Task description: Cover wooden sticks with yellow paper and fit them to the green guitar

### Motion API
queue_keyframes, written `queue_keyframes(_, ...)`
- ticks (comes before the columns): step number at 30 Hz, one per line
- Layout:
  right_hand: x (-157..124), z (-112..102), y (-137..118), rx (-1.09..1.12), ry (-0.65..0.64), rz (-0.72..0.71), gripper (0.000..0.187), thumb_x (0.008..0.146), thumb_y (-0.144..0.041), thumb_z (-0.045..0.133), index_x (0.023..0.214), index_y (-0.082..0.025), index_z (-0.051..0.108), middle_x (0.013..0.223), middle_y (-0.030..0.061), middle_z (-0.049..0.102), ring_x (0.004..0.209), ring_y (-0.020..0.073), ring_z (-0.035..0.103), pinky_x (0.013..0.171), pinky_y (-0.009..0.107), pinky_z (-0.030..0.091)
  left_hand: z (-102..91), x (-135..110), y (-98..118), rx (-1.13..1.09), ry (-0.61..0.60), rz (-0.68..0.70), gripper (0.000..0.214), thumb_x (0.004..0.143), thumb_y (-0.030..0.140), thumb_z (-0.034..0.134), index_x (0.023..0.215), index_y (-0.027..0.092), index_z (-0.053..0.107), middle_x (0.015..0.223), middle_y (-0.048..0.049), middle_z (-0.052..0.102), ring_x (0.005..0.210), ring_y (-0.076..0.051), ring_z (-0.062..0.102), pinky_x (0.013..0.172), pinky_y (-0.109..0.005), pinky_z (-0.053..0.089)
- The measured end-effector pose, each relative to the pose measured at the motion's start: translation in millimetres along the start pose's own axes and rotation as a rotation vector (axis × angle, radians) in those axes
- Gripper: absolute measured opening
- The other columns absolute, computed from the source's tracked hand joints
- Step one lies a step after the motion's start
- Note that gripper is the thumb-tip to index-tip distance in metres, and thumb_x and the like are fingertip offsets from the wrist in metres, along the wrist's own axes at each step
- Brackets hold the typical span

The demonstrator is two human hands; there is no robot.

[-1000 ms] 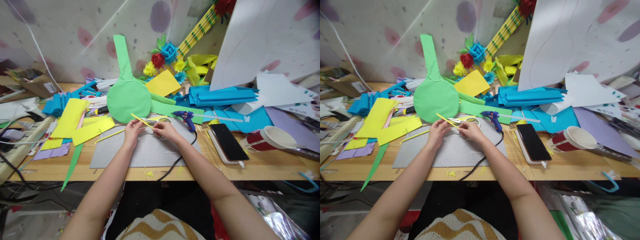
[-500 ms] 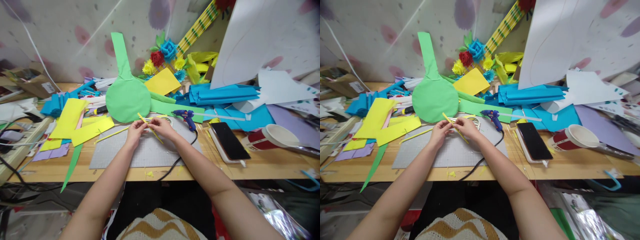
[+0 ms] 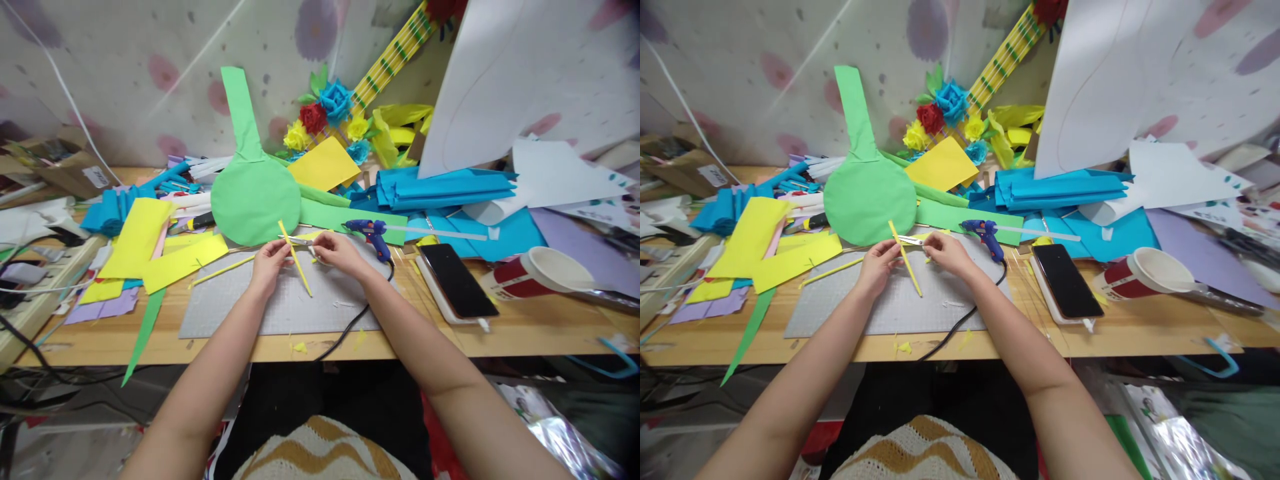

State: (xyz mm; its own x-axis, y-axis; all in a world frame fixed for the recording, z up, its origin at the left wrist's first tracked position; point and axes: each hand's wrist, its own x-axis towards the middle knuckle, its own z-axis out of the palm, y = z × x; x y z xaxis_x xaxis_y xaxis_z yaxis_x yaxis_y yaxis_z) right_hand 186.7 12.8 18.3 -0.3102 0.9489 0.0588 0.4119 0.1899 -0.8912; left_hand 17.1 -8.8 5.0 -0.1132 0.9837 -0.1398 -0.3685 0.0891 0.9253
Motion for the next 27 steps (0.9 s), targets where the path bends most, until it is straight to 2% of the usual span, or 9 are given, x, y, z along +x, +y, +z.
queue_keyframes(5,-31.8,-56.9,7.1,-0.120,0.070,0.142,0.029,0.074,-0.045,0.048,0.079,-0.017,0.056,0.059,-0.0009,0.057,0.044,0.0078,0.043,0.047,0.022,0.034,-2.0,2.6,0.4,-0.042,0.006,-0.008,0.030,0.054,0.029,0.073,0.077,0.014,0.062,0.073,-0.0003,0.062,0.061,-0.009,0.057,0.053,-0.020,0.047)
queue_keyframes(8,-47.8,-87.8,17.5,-0.381,0.158,0.276,0.041,0.070,-0.056,0.049,0.059,-0.017,0.054,0.050,0.0005,0.052,0.046,0.0103,0.043,0.047,0.024,0.031,-2.2,4.5,0.5,-0.065,0.012,-0.011,0.029,0.053,0.028,0.073,0.077,0.014,0.062,0.074,-0.0004,0.063,0.062,-0.008,0.057,0.054,-0.019,0.047)
queue_keyframes(10,-51.6,-100.0,27.4,-0.563,0.313,0.339,0.046,0.065,-0.063,0.050,0.057,-0.018,0.053,0.052,0.0024,0.053,0.051,0.0133,0.045,0.049,0.025,0.030,-2.7,5.6,1.6,-0.066,0.016,-0.007,0.029,0.053,0.028,0.073,0.076,0.014,0.062,0.073,-0.0007,0.063,0.062,-0.008,0.057,0.055,-0.019,0.047)
queue_keyframes(12,-49.1,-104.0,36.9,-0.647,0.449,0.361,0.048,0.059,-0.066,0.054,0.067,-0.018,0.056,0.060,0.0045,0.057,0.056,0.0160,0.049,0.052,0.027,0.033,-4.2,6.7,3.4,-0.055,0.018,0.006,0.029,0.053,0.028,0.073,0.077,0.014,0.063,0.074,-0.0010,0.063,0.063,-0.009,0.057,0.057,-0.020,0.047)
queue_keyframes(14,-41.7,-100.9,43.5,-0.650,0.469,0.321,0.052,0.057,-0.064,0.057,0.079,-0.017,0.059,0.076,0.0082,0.061,0.067,0.0190,0.053,0.058,0.028,0.037,-7.1,8.2,5.2,-0.043,0.022,0.023,0.030,0.053,0.028,0.073,0.077,0.015,0.063,0.076,-0.0011,0.063,0.064,-0.009,0.058,0.057,-0.021,0.047)
queue_keyframes(17,-28.6,-90.1,48.3,-0.574,0.405,0.302,0.051,0.061,-0.059,0.058,0.088,-0.015,0.060,0.090,0.0118,0.062,0.081,0.0228,0.056,0.068,0.031,0.041,-12.4,11.3,6.4,-0.037,0.032,0.036,0.030,0.053,0.028,0.073,0.077,0.015,0.062,0.076,-0.0009,0.063,0.063,-0.009,0.058,0.055,-0.020,0.047)
queue_keyframes(21,-20.8,-81.0,55.5,-0.261,0.449,0.346,0.049,0.062,-0.057,0.057,0.085,-0.014,0.061,0.081,0.0103,0.065,0.077,0.0224,0.058,0.066,0.032,0.044,-17.2,14.9,6.4,-0.051,0.010,0.025,0.028,0.055,0.028,0.072,0.077,0.015,0.062,0.073,-0.0004,0.062,0.062,-0.009,0.057,0.051,-0.020,0.047)
queue_keyframes(25,-26.5,-85.9,61.2,0.186,0.477,0.205,0.044,0.064,-0.052,0.059,0.086,-0.014,0.058,0.083,0.0083,0.064,0.068,0.0160,0.059,0.060,0.027,0.046,-16.8,15.5,6.9,-0.074,-0.005,0.010,0.025,0.054,0.026,0.071,0.074,0.015,0.061,0.070,0.0005,0.061,0.059,-0.008,0.055,0.048,-0.018,0.046)
queue_keyframes(27,-31.0,-89.4,57.2,0.302,0.446,0.139,0.039,0.065,-0.049,0.060,0.085,-0.015,0.057,0.086,0.0074,0.062,0.066,0.0132,0.058,0.057,0.025,0.045,-15.8,15.0,7.4,-0.070,-0.015,0.004,0.024,0.054,0.026,0.071,0.074,0.015,0.061,0.070,0.0004,0.061,0.060,-0.008,0.055,0.049,-0.018,0.046)
